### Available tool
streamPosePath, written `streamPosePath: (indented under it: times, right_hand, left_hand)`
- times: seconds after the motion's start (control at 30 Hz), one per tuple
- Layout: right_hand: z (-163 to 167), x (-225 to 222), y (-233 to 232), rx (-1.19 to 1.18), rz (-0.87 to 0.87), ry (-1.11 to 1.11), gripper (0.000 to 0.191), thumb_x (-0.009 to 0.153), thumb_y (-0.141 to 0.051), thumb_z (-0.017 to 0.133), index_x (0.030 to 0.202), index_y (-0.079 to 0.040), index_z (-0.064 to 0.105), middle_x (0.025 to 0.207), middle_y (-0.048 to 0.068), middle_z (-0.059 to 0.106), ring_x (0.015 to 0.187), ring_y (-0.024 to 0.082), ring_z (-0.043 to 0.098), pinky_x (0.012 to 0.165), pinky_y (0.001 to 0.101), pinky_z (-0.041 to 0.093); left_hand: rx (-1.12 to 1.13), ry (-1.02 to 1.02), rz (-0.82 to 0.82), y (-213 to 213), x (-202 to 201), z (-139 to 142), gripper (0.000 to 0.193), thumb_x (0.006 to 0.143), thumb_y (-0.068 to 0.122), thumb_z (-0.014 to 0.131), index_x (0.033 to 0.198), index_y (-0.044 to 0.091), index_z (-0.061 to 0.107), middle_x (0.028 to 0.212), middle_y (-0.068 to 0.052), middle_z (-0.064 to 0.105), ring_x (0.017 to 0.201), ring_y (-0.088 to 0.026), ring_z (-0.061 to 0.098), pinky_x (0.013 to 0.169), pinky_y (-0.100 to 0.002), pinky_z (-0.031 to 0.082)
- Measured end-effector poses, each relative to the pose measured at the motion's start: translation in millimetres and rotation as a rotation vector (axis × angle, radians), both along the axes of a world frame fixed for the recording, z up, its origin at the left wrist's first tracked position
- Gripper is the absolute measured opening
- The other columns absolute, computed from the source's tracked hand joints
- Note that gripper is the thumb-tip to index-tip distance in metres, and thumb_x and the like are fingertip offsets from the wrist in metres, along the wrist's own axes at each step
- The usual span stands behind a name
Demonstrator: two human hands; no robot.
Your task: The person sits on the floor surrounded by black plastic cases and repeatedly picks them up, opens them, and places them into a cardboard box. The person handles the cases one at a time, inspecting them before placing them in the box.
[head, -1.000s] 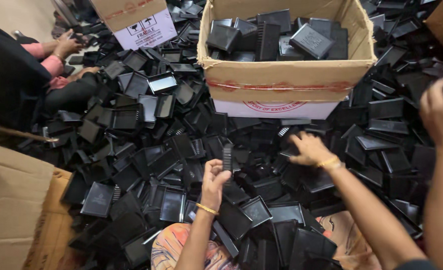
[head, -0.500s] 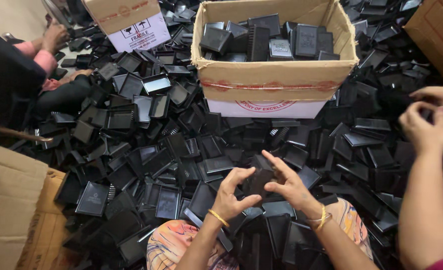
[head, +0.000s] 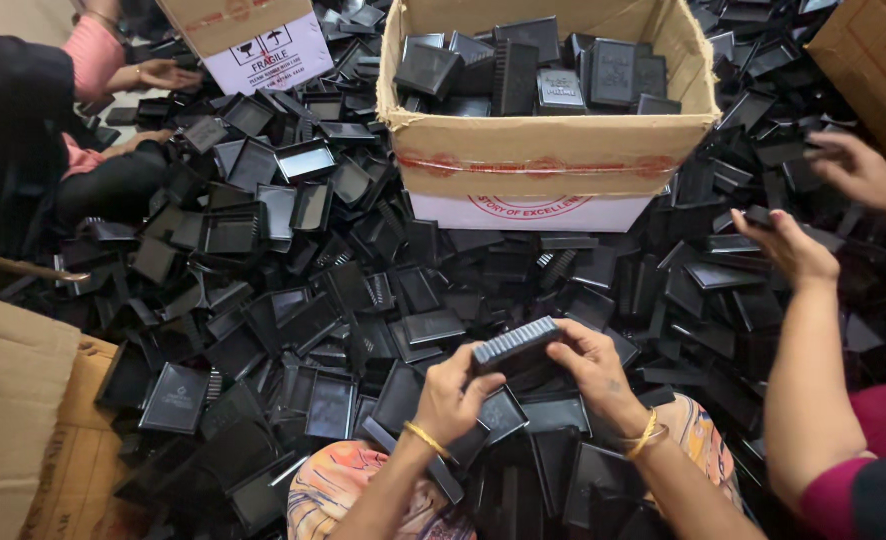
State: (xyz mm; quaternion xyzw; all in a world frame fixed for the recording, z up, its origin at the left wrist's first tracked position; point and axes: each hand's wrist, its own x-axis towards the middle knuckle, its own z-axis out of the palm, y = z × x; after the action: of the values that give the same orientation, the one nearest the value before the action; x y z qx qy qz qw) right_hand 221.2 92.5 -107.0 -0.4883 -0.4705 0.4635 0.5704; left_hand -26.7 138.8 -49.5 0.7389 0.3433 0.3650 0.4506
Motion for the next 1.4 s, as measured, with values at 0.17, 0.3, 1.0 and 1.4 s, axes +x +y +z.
streamPosePath:
  times: [0.17, 0.3, 1.0, 1.4]
  right_hand:
    - [-21, 43, 55, -0.018, -0.117, -0.241, 0.055, 0.087, -0.014, 0.075, 0.136, -0.002, 0.053, 0.118, 0.010, 0.064, 0.102, 0.017, 0.062, 0.086, 0.0312, 0.052]
    - [-28, 90, 103, -0.098, -0.231, -1.336, 0.064, 0.089, -0.055, 0.069, 0.128, -0.005, 0.061, 0.119, 0.021, 0.069, 0.108, 0.040, 0.067, 0.092, 0.0450, 0.054]
    - [-41, 80, 108, -0.376, -0.021, -0.634, 0.094, 0.056, -0.010, 0.074, 0.145, -0.028, 0.048, 0.108, 0.014, 0.063, 0.103, 0.032, 0.065, 0.090, 0.0418, 0.054]
    - [-25, 77, 39, -0.427, -0.154, 0.039, 0.043, 0.090, -0.027, 0.064, 0.132, -0.017, 0.056, 0.120, 0.004, 0.053, 0.107, 0.015, 0.059, 0.087, 0.0390, 0.053]
  left_hand:
    - [0.453, -0.124, -0.100, 82, 30, 37, 0.043, 0.084, 0.006, 0.075, 0.124, 0.001, 0.061, 0.115, -0.022, 0.071, 0.107, -0.037, 0.072, 0.093, -0.040, 0.058]
    - [1.052, -0.012, 0.273, 205, 62, 86, 0.052, 0.095, -0.005, 0.057, 0.146, -0.002, 0.051, 0.150, -0.026, 0.055, 0.146, -0.042, 0.049, 0.127, -0.052, 0.035]
    - [0.468, 1.374, -0.219, 234, 96, -141, 0.044, 0.091, 0.028, 0.066, 0.134, 0.018, 0.068, 0.131, -0.006, 0.068, 0.131, -0.026, 0.060, 0.105, -0.053, 0.045]
    - [0.352, 1.201, -0.321, 191, 129, -167, 0.062, 0.075, 0.029, 0.075, 0.136, 0.027, 0.063, 0.138, -0.019, 0.057, 0.131, -0.036, 0.050, 0.112, -0.054, 0.028]
